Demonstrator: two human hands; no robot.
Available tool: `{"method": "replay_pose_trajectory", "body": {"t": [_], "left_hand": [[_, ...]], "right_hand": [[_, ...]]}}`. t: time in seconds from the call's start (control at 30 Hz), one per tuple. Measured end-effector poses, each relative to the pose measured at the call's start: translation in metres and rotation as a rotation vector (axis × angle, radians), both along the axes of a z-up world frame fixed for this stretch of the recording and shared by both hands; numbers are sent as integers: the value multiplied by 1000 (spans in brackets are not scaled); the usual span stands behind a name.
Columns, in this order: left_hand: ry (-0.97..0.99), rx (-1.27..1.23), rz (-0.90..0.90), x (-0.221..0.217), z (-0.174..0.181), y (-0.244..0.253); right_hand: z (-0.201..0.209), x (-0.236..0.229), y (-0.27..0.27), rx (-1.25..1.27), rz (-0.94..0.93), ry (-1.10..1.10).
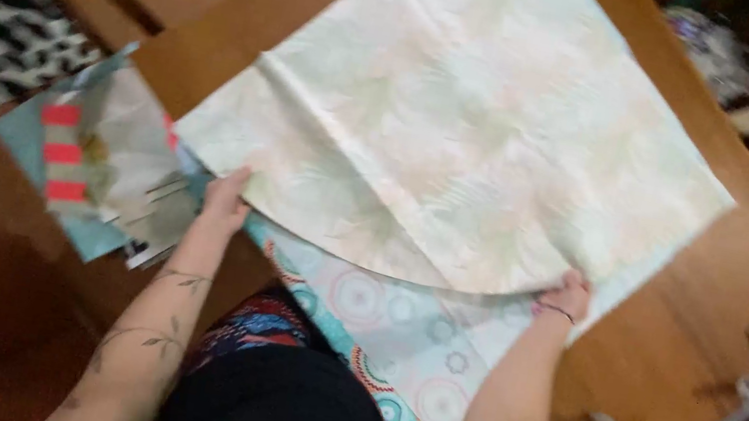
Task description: The person is preparing fabric by smoothing it on a table, pinning edges together, and then folding the fabric.
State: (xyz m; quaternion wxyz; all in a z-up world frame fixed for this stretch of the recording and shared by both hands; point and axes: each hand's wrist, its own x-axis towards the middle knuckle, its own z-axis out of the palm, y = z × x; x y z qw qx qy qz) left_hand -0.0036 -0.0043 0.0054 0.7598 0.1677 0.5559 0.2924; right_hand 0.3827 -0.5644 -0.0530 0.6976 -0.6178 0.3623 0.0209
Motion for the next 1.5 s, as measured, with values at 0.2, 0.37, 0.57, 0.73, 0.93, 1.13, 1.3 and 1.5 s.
{"method": "replay_pose_trajectory", "body": {"t": [0.2,0.37,0.57,0.73,0.93,1.13,1.3,1.5], "left_hand": [[363,79,-161,-11,12,-11],[534,219,-227,-23,15,-8],[1023,1204,-171,5,84,13],[884,1300,-739,142,100,69],[830,1280,-1101,322,30,162],[834,1438,-1235,433,14,193],[756,1457,-1190,475,1,203],[799,1116,-1160,469,58,173]], "right_hand": [[58,-16,26,192,-24,-113],[-4,11,-23,156,-44,-52],[0,2,-9,255,-41,-60],[79,-36,43,213,-236,-52],[60,-35,43,110,-340,11],[80,-17,29,-594,-67,99],[108,-3,34,-590,-130,144],[115,4,46,-465,-267,251]]}}
